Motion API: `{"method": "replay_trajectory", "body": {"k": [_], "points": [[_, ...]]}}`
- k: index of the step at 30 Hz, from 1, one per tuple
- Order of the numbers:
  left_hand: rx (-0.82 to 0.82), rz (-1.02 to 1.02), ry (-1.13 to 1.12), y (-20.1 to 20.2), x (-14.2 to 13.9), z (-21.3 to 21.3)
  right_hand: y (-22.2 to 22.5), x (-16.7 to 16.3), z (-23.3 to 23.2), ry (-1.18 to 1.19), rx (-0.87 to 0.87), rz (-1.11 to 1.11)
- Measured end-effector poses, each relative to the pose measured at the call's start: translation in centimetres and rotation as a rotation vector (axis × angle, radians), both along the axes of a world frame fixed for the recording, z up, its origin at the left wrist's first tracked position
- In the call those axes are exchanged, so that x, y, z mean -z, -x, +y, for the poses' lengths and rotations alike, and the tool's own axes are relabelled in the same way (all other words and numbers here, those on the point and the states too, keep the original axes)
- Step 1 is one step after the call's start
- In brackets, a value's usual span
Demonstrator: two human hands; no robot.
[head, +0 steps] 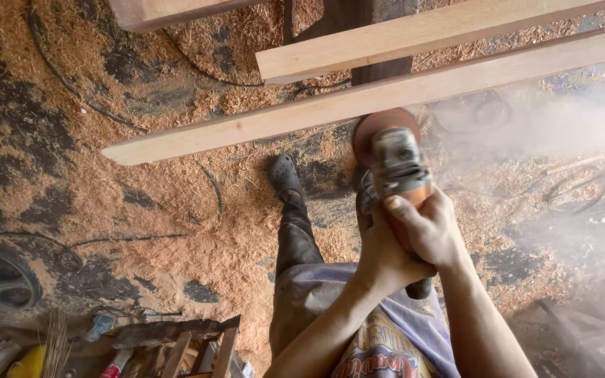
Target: The person uses an angle grinder with a sanding disc to smooth the surface of several wooden planks on a workbench. They repeatedly pick up planks, sand them, and place them back on the bench.
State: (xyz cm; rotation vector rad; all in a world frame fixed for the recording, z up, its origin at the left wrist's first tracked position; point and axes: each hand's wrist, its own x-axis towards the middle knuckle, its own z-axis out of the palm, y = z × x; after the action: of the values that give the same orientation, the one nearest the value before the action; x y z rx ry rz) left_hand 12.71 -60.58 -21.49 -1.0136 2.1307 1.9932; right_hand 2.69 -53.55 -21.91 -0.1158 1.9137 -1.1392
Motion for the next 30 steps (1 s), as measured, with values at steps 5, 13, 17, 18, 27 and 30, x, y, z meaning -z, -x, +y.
{"method": "replay_trajectory", "body": {"k": [5,13,17,18,27,30], "points": [[0.094,-0.086,-0.158,-0.5,-0.1,-1.1,-0.7,0.2,0.2,0.027,0.108,-0.036],[-0.075,-0.162,-0.048,-2.5,-0.5,-1.3,-1.4,-1.2,-4.3,0.012,-0.125,-0.085],[-0.128,-0.063,-0.142,-0.8,-0.2,0.6,1.3,-1.8,-3.3,-0.029,-0.227,-0.032],[-0.095,-0.072,-0.169,-0.2,-0.2,1.2,1.9,-2.0,-2.6,-0.057,-0.228,-0.056],[0.018,-0.097,-0.194,4.4,-0.3,4.5,5.2,-1.0,3.1,-0.078,-0.052,-0.006],[0.061,-0.095,-0.176,5.7,-0.3,5.2,5.7,0.0,5.5,-0.097,0.084,-0.086]]}}
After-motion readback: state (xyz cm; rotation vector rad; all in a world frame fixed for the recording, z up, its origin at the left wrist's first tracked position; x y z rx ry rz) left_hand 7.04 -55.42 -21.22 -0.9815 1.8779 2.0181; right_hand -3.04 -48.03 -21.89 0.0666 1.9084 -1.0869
